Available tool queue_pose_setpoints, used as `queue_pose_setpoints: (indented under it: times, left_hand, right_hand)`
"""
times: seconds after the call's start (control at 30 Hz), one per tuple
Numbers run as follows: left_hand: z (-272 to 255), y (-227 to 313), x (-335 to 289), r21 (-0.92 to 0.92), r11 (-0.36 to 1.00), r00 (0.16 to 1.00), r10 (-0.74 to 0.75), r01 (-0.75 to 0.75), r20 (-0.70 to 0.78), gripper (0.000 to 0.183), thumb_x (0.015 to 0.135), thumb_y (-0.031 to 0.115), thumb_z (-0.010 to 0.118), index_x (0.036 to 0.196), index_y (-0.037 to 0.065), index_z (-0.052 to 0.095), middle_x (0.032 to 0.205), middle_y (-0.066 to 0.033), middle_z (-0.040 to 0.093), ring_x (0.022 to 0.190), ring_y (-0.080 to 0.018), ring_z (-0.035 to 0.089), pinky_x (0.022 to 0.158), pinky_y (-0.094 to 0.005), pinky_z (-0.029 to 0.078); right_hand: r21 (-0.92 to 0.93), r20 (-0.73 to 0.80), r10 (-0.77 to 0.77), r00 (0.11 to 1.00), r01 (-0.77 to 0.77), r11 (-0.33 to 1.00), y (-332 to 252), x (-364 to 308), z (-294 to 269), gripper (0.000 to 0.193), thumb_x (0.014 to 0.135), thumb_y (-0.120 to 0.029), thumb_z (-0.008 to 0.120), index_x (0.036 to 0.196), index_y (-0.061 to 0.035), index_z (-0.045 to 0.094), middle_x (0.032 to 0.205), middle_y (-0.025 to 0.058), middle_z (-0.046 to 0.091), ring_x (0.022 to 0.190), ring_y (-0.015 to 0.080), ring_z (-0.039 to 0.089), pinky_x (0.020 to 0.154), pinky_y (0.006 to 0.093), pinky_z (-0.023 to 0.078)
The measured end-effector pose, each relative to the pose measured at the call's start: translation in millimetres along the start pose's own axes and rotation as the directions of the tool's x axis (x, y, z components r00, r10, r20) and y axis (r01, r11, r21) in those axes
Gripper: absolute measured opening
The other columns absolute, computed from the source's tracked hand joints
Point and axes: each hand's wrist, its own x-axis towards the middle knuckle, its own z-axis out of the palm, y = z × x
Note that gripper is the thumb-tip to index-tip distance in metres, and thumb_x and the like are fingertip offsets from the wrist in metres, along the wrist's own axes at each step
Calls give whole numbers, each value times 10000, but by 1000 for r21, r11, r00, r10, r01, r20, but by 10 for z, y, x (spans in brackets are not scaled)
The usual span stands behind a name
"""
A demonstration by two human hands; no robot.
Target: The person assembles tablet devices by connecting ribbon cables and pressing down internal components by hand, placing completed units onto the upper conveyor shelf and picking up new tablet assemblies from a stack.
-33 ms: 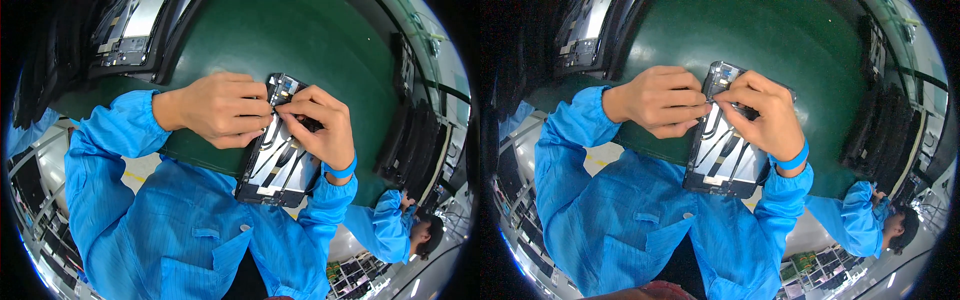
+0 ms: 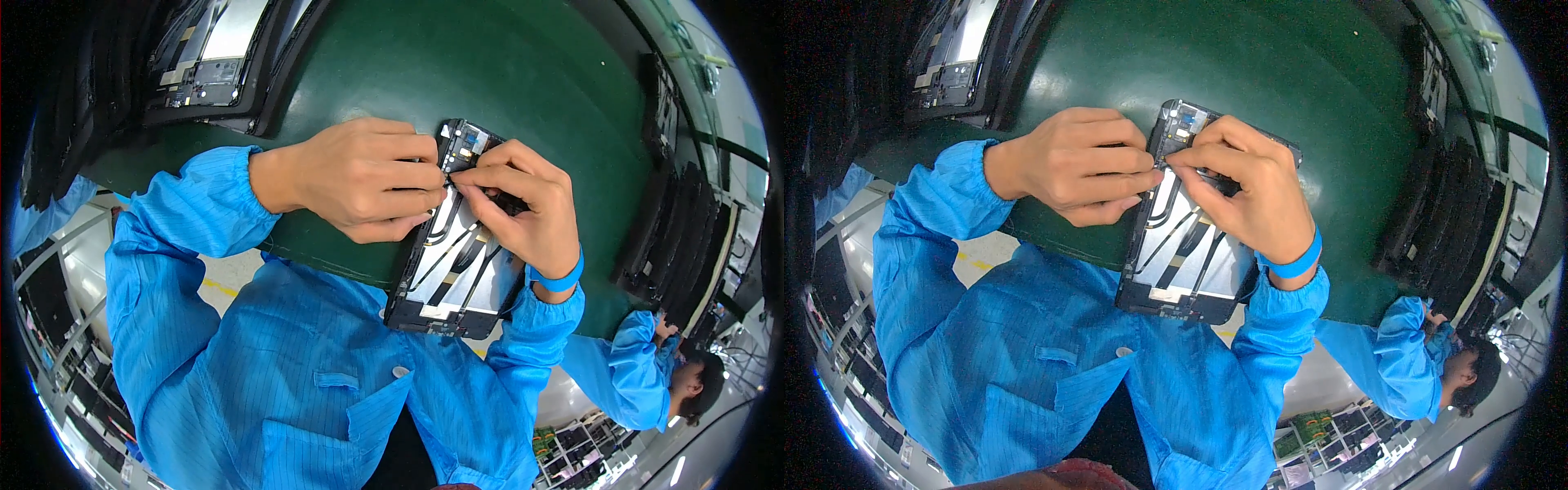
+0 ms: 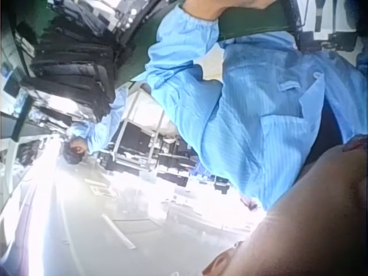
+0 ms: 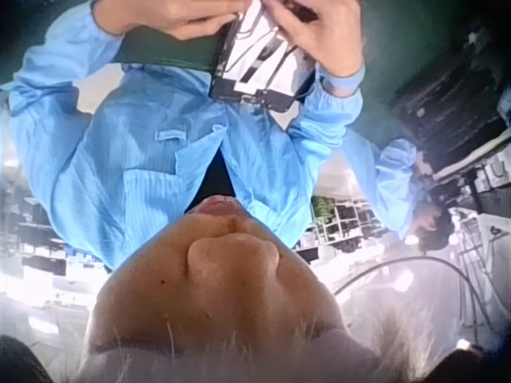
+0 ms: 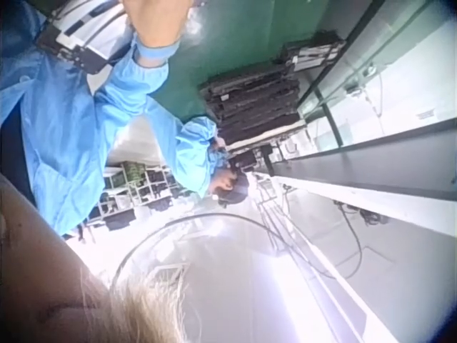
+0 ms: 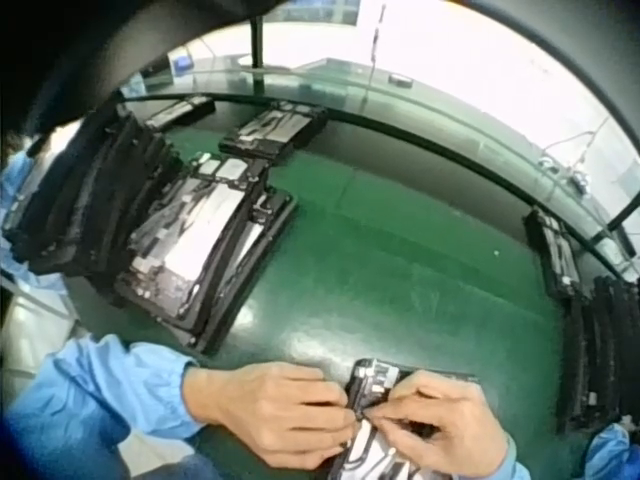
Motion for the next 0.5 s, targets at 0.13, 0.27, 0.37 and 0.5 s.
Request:
queue_pose_setpoints:
  times: [0.13,0.27,0.37,0.5]
  left_hand:
    - [10,-10,-13,9,1000,1000,14,-14,-6,351,829,133,809,1133,-42,802,1023,-121,735,876,-299,701,711,-401,588]
    - [16,-16,-11,6,1000,1000,22,-22,-10,354,823,129,811,1127,-51,800,1016,-124,741,870,-295,697,697,-401,583]
    - [19,-10,-14,-15,1000,1000,11,-11,-14,344,819,125,814,1114,-51,801,1005,-119,745,870,-296,696,694,-401,581]
    - [21,-8,-11,-6,1000,1000,2,-2,-3,333,808,118,818,1094,-52,801,997,-112,746,872,-300,696,691,-400,579]
  right_hand:
    - [-33,-7,7,1000,-7,999,-26,-20,32,196,865,9,858,1059,-13,836,975,132,724,850,294,742,752,370,594]
    - [-96,-41,-39,998,35,995,-18,-51,80,194,871,5,860,1059,-4,812,994,138,713,881,322,737,784,399,605]
    - [-154,-43,-80,996,73,985,-83,-59,106,211,863,5,860,1057,8,779,1001,143,705,885,340,728,782,425,607]
    - [-351,-40,-207,978,180,919,-162,-91,193,246,827,43,857,1041,15,738,1001,135,701,910,335,722,793,437,604]
